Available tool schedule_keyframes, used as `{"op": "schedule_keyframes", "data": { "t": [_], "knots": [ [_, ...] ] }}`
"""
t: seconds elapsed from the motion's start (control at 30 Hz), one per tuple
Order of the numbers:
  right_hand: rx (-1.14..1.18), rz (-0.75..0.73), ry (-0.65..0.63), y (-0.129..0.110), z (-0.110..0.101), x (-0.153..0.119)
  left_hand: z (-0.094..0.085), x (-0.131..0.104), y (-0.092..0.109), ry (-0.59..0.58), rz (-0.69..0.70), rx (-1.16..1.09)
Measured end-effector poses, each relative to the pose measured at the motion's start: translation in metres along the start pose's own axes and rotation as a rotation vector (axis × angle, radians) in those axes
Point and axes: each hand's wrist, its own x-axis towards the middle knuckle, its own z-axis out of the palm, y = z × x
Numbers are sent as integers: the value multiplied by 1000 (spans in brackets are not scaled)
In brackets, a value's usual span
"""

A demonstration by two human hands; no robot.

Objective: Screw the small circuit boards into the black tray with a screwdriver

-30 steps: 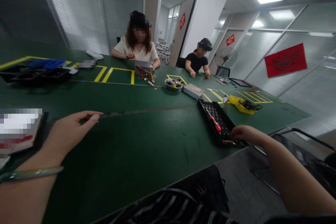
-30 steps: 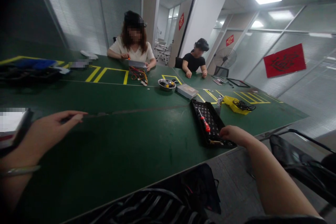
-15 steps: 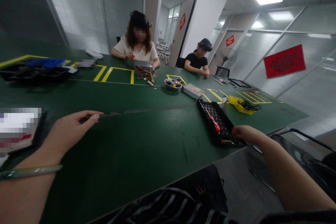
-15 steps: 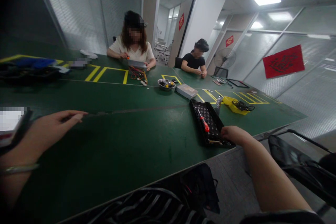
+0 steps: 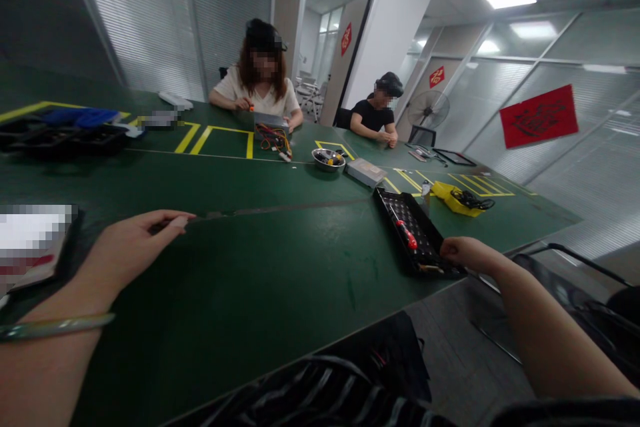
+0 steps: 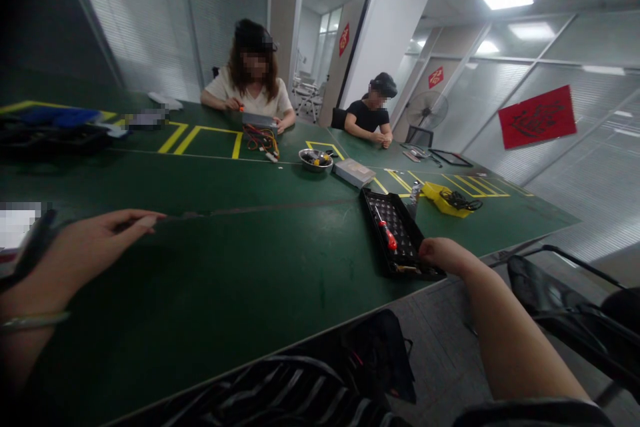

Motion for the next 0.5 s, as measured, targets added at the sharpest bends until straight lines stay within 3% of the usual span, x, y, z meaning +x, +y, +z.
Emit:
{"op": "schedule_keyframes", "data": {
  "t": [0.1,0.33,0.43,0.5],
  "knots": [
    [-12,16,36,-2,-4,1,-1,0,2,-13,6,-15],
    [-55,87,-91,-11,11,13,-8,-10,13,-2,48,-154],
    [-42,73,-46,-8,15,18,-11,-14,19,9,79,-200],
    [-9,21,61,-6,16,22,-11,-16,21,36,102,-240]
  ]
}}
